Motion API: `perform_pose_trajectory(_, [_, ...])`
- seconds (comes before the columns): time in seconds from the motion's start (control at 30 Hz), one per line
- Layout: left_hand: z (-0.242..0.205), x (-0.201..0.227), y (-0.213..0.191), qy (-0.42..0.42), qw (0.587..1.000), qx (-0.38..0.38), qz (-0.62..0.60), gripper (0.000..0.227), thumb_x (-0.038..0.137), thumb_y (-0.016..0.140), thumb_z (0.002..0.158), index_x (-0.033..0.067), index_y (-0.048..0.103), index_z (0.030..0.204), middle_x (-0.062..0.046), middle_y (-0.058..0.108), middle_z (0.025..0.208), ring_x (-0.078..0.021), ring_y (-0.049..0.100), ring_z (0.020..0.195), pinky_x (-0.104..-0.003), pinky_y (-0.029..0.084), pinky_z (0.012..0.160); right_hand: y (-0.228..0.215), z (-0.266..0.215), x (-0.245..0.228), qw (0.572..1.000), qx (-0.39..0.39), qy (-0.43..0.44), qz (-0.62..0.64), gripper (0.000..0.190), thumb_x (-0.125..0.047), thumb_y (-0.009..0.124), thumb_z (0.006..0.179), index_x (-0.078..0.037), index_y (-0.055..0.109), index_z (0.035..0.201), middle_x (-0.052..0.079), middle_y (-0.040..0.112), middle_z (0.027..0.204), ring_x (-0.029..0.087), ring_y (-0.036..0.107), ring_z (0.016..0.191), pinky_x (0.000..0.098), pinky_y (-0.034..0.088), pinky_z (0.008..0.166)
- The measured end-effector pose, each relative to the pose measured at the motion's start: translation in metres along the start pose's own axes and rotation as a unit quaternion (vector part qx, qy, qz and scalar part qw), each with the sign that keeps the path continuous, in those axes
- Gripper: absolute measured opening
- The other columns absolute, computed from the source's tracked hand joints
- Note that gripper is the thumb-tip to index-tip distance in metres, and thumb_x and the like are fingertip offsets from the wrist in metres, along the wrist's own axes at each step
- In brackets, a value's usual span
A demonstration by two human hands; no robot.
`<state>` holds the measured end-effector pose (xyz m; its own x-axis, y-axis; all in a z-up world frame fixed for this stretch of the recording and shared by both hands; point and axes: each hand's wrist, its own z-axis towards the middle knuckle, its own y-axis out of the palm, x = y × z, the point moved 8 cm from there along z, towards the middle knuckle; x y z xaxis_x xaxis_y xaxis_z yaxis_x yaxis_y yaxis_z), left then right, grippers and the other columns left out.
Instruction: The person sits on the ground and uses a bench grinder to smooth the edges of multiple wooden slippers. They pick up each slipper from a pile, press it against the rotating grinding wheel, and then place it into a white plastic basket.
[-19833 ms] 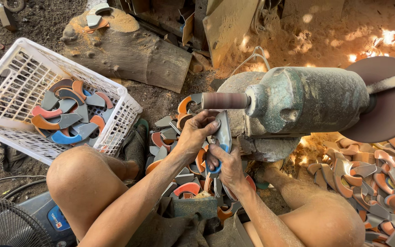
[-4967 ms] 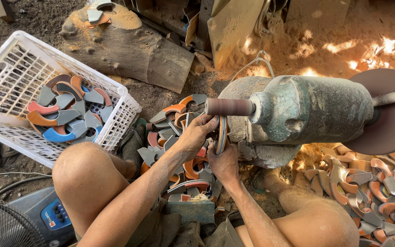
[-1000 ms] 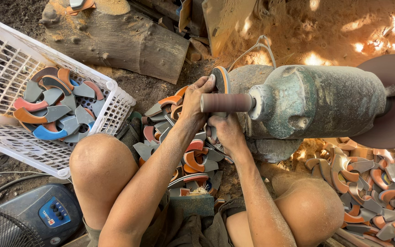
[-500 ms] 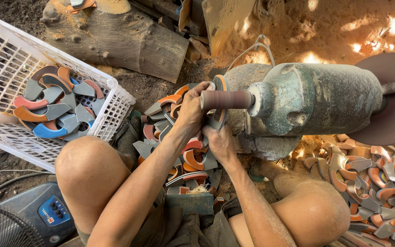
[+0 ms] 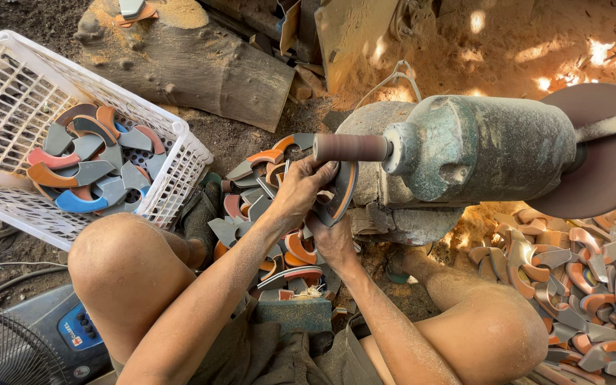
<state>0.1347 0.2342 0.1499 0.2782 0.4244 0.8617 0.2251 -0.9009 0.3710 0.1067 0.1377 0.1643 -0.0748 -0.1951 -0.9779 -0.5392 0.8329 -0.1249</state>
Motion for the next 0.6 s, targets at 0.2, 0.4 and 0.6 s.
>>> perform_pose_trajectory(0.2, [-0.021,0.024,0.014,0.02,0.994,-0.09,0.058,0.042,0.026,0.065,0.097,0.0015,0.064,0.131,-0.006,0.075,0.108,-0.0128,0.068,0.092,-0.032,0.059,0.079,0.011,-0.008,0.021,0.996,-0.025,0.073,0.035,0.019,-0.014,0.063,0.095,-0.003,0.059,0.11,0.007,0.061,0.089,0.016,0.058,0.074,0.0337,0.049,0.061])
perform_pose_trajectory(0.4, [-0.007,0.027,0.001,-0.004,0.978,-0.142,0.15,0.047,0.027,0.068,0.093,-0.0005,0.064,0.131,-0.008,0.077,0.107,-0.0146,0.072,0.096,-0.033,0.062,0.086,0.033,-0.013,-0.014,0.987,-0.108,-0.007,0.115,0.023,-0.02,0.06,0.104,-0.003,0.063,0.119,0.006,0.071,0.1,0.016,0.07,0.093,0.033,0.059,0.087])
perform_pose_trajectory(0.6, [0.007,0.015,-0.008,-0.017,0.981,-0.137,0.133,0.038,0.028,0.066,0.098,-0.0005,0.071,0.122,-0.008,0.077,0.095,-0.0135,0.071,0.086,-0.03,0.06,0.083,0.042,-0.003,-0.019,0.97,-0.093,0.042,0.222,0.018,-0.015,0.061,0.104,0.001,0.066,0.11,0.009,0.071,0.093,0.019,0.071,0.086,0.037,0.06,0.083])
